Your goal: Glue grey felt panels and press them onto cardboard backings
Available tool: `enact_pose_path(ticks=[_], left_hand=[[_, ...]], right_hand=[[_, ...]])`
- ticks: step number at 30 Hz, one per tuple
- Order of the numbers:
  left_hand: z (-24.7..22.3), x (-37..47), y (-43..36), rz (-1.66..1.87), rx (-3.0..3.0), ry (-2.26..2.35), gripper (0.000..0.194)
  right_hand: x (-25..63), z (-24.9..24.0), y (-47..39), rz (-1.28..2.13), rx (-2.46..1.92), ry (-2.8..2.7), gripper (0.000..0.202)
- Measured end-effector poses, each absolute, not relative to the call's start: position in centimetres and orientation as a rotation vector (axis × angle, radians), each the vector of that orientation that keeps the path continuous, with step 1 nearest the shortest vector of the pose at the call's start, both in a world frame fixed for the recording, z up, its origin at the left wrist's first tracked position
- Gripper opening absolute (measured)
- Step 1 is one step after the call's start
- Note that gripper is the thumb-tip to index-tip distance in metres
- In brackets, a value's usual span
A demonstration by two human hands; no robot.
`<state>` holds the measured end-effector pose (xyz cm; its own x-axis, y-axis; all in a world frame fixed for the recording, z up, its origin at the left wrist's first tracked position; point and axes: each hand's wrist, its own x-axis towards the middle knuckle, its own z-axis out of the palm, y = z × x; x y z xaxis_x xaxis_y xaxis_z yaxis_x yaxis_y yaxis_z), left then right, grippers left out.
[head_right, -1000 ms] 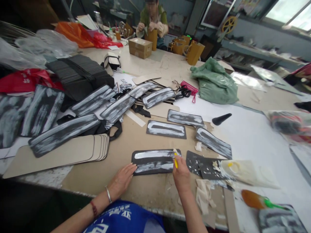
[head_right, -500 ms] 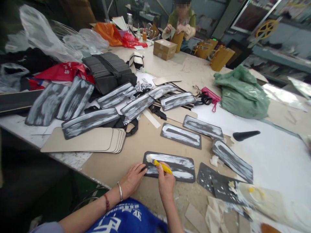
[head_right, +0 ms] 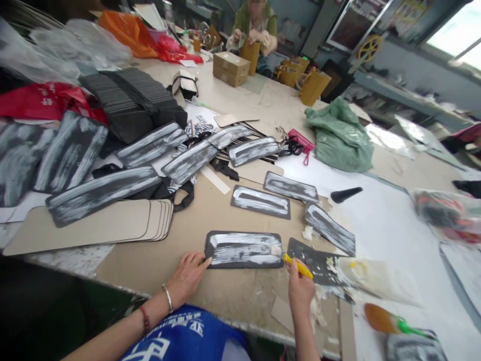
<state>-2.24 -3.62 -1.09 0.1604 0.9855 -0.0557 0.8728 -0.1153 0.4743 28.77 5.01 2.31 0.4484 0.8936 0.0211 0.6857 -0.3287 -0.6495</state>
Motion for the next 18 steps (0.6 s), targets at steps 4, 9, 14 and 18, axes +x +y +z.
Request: enact_pose_path(ticks=[4,9,14,18], left_hand=[[-1.2,-1.8,-3.5,0.424,1.973,1.801,0.039],[-1.6,-1.1,-3.1,0.708,1.668,1.804,0.033],[-1.9,-1.1,-1.8,0.874,1.179,1.824,0.032],[-2.5,-1.2,-1.0,0.790,0.975,1.844,0.034]], right_hand=[[30.2,3.1,4.5,0.228,-2.188,-1.471,0.054],[26.3,4.5,2.8,0.210,-1.805,-1.779,0.048],[21.2,5.2,1.5,0.812,-1.789,-1.516,0.042],[17.3,3.3,0.9,1.448,-1.657,-1.075,0.046]])
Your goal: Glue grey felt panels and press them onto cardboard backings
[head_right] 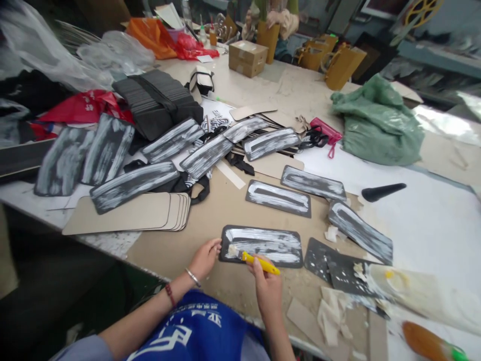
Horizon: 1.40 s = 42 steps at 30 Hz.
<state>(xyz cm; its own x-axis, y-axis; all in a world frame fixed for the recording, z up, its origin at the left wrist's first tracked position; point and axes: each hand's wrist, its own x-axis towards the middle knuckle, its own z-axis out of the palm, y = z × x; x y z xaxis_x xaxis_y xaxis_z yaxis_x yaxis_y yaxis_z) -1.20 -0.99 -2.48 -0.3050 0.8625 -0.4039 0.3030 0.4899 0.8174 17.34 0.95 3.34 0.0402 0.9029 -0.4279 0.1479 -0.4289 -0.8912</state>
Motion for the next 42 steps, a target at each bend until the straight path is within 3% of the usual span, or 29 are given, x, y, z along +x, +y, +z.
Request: enact_pose_path(ticks=[6,18,25,36,42], left_hand=[[-3.1,-1.1,-0.2,0.734,0.937,1.866,0.035],[-1.7,-1.3,0.4,0.699,1.079,1.926,0.026],[-1.9,-1.7,3.0,0.652,1.205,1.952,0.044],[-1.6,-2.9,3.5,0.561,1.418,1.877,0.042],[-1.2,-3.0,5.2,0.565,1.407,1.907,0.029]], right_hand=[[16.5,0.6,1.0,1.608,-1.624,-0.711,0.048],[16.8,0.6,1.3,1.636,-1.627,-0.567,0.050],[16.8,0.3,1.1,1.642,-1.607,-0.549,0.051],[16.6,0.5,0.8,1.657,-1.602,-0.503,0.052],[16.6,0.2,0.7,1.637,-1.612,-0.503,0.054]])
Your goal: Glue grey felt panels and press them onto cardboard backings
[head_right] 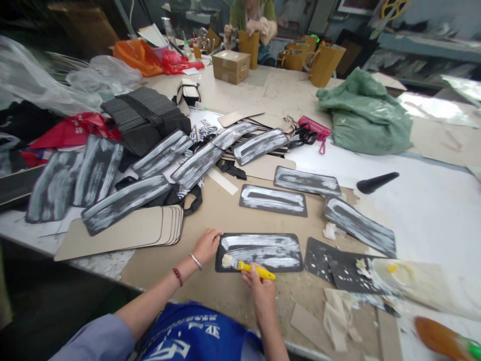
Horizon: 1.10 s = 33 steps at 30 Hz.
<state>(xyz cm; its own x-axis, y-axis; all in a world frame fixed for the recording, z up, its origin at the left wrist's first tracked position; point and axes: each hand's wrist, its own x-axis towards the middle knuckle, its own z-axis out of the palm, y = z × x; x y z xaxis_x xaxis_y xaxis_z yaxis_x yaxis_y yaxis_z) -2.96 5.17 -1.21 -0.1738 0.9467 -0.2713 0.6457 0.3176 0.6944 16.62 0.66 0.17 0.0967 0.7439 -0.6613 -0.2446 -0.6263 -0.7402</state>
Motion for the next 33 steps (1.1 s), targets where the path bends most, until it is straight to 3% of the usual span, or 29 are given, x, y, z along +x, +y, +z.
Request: enact_pose_path(ticks=[18,30,33], left_hand=[[-1.5,-3.3,7.0,0.550,1.246,1.823,0.011],[-0.5,-2.7,4.1,0.599,1.791,1.694,0.018],[-0.9,-2.5,2.9,0.646,1.685,1.737,0.019]], right_hand=[[16.4,-0.1,0.4,1.611,-1.618,-0.469,0.050],[16.2,-0.2,0.3,1.594,-1.624,-0.481,0.051],[16.1,0.0,0.2,1.587,-1.619,-0.473,0.050]])
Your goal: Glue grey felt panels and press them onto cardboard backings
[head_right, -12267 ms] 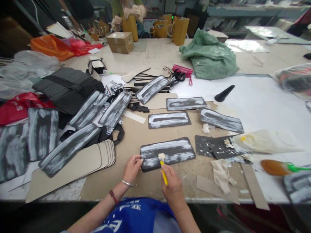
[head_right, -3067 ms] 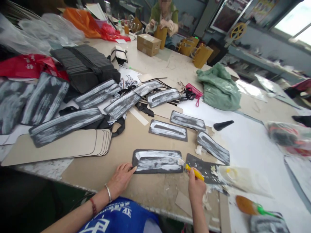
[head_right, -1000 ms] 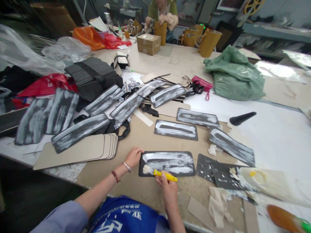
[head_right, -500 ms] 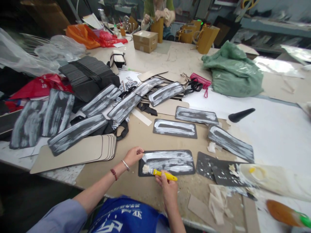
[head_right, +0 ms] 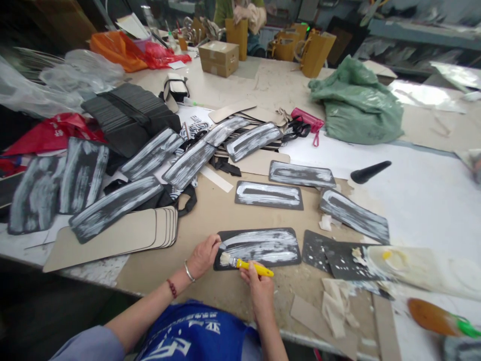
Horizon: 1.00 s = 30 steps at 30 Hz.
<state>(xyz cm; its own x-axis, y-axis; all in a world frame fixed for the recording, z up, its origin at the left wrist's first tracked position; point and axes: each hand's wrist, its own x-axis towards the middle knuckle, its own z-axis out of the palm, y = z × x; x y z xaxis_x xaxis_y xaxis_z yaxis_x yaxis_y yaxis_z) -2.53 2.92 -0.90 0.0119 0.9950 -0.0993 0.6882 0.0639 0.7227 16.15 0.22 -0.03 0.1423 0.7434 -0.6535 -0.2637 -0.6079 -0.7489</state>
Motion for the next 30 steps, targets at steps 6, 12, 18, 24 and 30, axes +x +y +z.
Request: enact_pose_path(ticks=[6,12,18,24,30], left_hand=[[-1.3,-3.1,3.1,0.577,1.367,1.701,0.008],[-0.8,-3.0,3.3,0.558,1.397,1.719,0.013],[-0.4,-3.1,3.0,0.557,1.428,1.716,0.015],[-0.1,-4.1,2.4,0.591,1.357,1.661,0.016],[-1.0,-4.2,1.7,0.609,1.176,1.656,0.019]], right_hand=[[15.9,0.7,0.1,1.555,-1.633,-0.484,0.050],[14.8,1.2,-0.7,1.564,-1.592,-0.600,0.047],[22.1,1.1,0.5,1.136,-1.663,-0.466,0.046],[27.4,3.5,1.0,0.608,-1.863,-0.941,0.042],[23.8,4.3,-0.5,0.593,-1.780,-1.402,0.031]])
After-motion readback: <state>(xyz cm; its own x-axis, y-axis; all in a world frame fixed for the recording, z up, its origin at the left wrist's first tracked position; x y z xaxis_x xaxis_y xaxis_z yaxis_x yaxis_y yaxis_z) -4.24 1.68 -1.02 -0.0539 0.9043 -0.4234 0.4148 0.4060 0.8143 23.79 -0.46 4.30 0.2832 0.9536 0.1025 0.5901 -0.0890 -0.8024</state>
